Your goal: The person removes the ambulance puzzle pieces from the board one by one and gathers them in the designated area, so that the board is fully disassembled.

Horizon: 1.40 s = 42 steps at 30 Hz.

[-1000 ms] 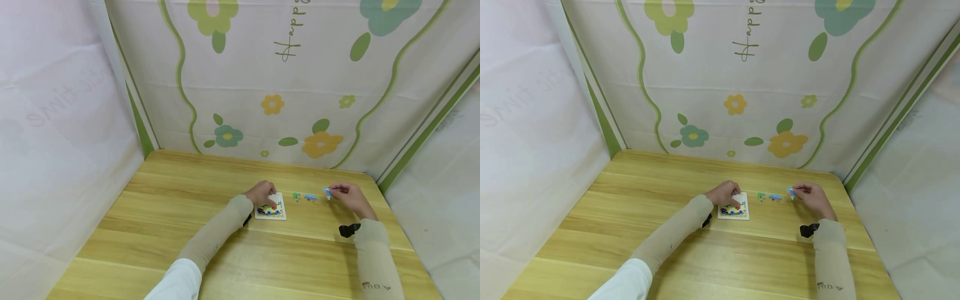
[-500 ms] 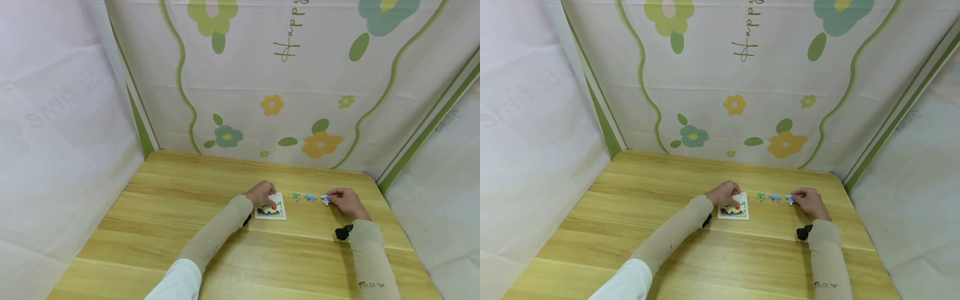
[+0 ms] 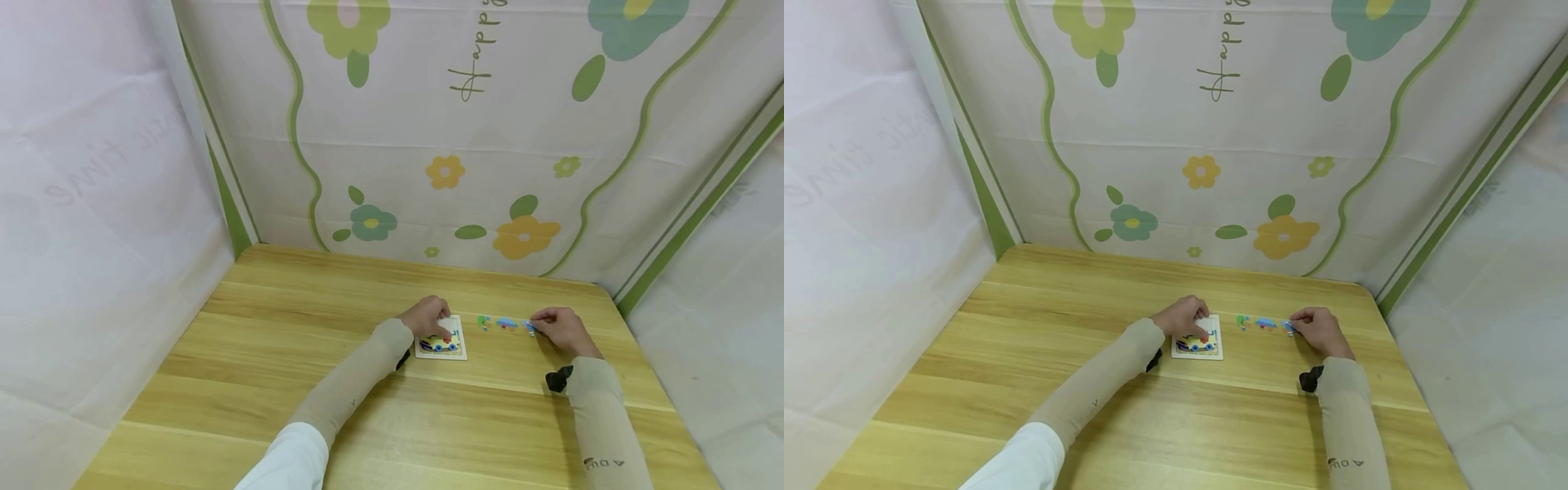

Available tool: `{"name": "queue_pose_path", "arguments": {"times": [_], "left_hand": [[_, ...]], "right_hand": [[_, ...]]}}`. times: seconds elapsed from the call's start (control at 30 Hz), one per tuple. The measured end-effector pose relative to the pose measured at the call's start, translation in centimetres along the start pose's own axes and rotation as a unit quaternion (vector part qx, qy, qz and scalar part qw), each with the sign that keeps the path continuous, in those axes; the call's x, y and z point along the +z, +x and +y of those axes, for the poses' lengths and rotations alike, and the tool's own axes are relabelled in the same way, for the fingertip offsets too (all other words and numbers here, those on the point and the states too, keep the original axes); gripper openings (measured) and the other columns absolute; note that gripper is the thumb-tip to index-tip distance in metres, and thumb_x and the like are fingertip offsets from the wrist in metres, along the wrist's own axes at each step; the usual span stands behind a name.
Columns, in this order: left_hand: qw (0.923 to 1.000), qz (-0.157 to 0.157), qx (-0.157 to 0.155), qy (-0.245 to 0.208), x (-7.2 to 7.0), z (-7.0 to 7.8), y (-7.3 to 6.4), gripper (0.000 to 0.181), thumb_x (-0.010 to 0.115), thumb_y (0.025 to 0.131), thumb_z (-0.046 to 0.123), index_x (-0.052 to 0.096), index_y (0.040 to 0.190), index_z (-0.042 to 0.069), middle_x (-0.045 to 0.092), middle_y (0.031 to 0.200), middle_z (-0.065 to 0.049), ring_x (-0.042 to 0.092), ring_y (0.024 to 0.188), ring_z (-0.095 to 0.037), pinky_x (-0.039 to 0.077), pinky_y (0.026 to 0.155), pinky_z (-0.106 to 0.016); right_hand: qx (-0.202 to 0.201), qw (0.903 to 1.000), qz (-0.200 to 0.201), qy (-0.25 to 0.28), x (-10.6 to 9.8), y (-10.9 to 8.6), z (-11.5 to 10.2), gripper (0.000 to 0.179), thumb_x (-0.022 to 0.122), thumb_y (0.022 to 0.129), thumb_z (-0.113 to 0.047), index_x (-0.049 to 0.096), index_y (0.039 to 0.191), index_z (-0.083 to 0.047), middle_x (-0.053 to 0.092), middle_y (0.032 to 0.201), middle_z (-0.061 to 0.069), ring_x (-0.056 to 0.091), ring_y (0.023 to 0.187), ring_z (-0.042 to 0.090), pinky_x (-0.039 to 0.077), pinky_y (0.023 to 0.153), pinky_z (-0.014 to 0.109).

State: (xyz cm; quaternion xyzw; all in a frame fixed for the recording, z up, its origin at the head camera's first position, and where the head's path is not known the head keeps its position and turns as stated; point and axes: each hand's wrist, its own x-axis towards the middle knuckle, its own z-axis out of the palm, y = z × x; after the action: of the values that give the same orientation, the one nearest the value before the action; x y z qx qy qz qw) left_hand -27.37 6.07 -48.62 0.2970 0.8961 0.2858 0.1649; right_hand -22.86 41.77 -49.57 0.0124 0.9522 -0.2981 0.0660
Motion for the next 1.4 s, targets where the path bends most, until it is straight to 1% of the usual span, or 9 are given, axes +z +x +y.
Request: {"name": "queue_pose_path", "arguments": {"times": [0.13,0.27,0.43,0.6,0.87,1.0,1.1,1.2,1.4], "left_hand": [[0.9999,-0.005,0.007,0.007,0.3,0.4,0.6,0.045,0.085,0.092,0.023,0.068,0.127,0.002,0.068,0.126,-0.007,0.062,0.11,-0.015,0.053,0.098,-0.025],[0.9999,-0.004,0.005,0.009,0.5,0.3,0.7,0.046,0.085,0.091,0.024,0.068,0.128,0.002,0.067,0.125,-0.007,0.06,0.108,-0.014,0.052,0.098,-0.025],[1.0,-0.003,0.0,0.004,0.3,-0.5,0.4,0.046,0.085,0.092,0.026,0.068,0.128,0.002,0.067,0.125,-0.008,0.061,0.111,-0.016,0.053,0.1,-0.029],[0.9997,-0.003,0.013,0.02,0.0,-0.8,0.4,0.047,0.084,0.093,0.026,0.068,0.129,0.0,0.067,0.126,-0.01,0.062,0.114,-0.019,0.053,0.102,-0.032],[0.9983,-0.003,0.038,0.044,-0.6,-1.2,0.3,0.047,0.084,0.093,0.025,0.069,0.129,-0.002,0.069,0.126,-0.012,0.063,0.115,-0.022,0.054,0.104,-0.036],[0.9988,0.003,0.026,0.042,-1.8,-1.7,-0.7,0.052,0.086,0.091,0.026,0.068,0.131,-0.002,0.067,0.124,-0.012,0.062,0.112,-0.023,0.054,0.104,-0.039],[0.9988,-0.004,0.018,0.046,-2.6,-2.1,-1.6,0.057,0.087,0.09,0.029,0.066,0.133,-0.002,0.064,0.123,-0.012,0.06,0.11,-0.022,0.053,0.103,-0.039],[0.9982,-0.019,0.03,0.048,-2.8,-2.5,-2.3,0.061,0.089,0.088,0.029,0.065,0.133,-0.004,0.063,0.122,-0.013,0.058,0.106,-0.021,0.054,0.098,-0.038],[0.9959,-0.041,0.059,0.053,-2.5,-2.7,-3.4,0.062,0.09,0.087,0.03,0.065,0.132,-0.004,0.061,0.121,-0.013,0.053,0.1,-0.019,0.053,0.086,-0.031]], "right_hand": [[-0.002,1.0,0.004,-0.008,-0.4,-0.8,0.0,0.031,0.062,0.107,-0.024,0.072,0.123,0.001,0.074,0.117,0.022,0.069,0.101,0.031,0.058,0.086,0.048],[-0.017,0.9998,0.006,-0.012,-0.3,-0.4,-0.9,0.033,0.062,0.108,-0.024,0.071,0.125,0.003,0.074,0.116,0.022,0.07,0.102,0.032,0.057,0.089,0.051],[-0.047,0.9989,0.001,-0.004,0.5,1.1,-3.4,0.03,0.062,0.107,-0.02,0.071,0.124,0.002,0.075,0.113,0.019,0.071,0.099,0.03,0.059,0.087,0.048],[-0.078,0.9969,-0.007,0.006,1.3,2.1,-6.1,0.028,0.063,0.106,-0.017,0.071,0.124,0.004,0.075,0.113,0.018,0.071,0.101,0.029,0.059,0.088,0.046],[-0.128,0.991,-0.041,-0.004,3.1,2.2,-9.9,0.022,0.07,0.101,-0.009,0.073,0.119,0.004,0.076,0.108,0.013,0.07,0.098,0.023,0.059,0.089,0.041],[-0.169,0.9834,-0.063,-0.016,4.1,2.2,-12.0,0.022,0.072,0.099,-0.005,0.073,0.118,0.005,0.076,0.108,0.015,0.071,0.097,0.021,0.06,0.089,0.039],[-0.193,0.9772,-0.086,-0.023,5.0,2.1,-13.5,0.024,0.072,0.098,-0.004,0.073,0.12,0.004,0.076,0.112,0.016,0.07,0.097,0.02,0.06,0.089,0.037],[-0.211,0.9702,-0.116,-0.029,5.9,1.6,-14.8,0.026,0.072,0.097,-0.005,0.073,0.122,0.003,0.075,0.117,0.015,0.07,0.1,0.019,0.06,0.089,0.035],[-0.267,0.9486,-0.161,-0.056,7.8,1.0,-16.8,0.032,0.074,0.098,-0.006,0.07,0.128,0.003,0.071,0.125,0.017,0.07,0.106,0.024,0.06,0.091,0.034]]}}
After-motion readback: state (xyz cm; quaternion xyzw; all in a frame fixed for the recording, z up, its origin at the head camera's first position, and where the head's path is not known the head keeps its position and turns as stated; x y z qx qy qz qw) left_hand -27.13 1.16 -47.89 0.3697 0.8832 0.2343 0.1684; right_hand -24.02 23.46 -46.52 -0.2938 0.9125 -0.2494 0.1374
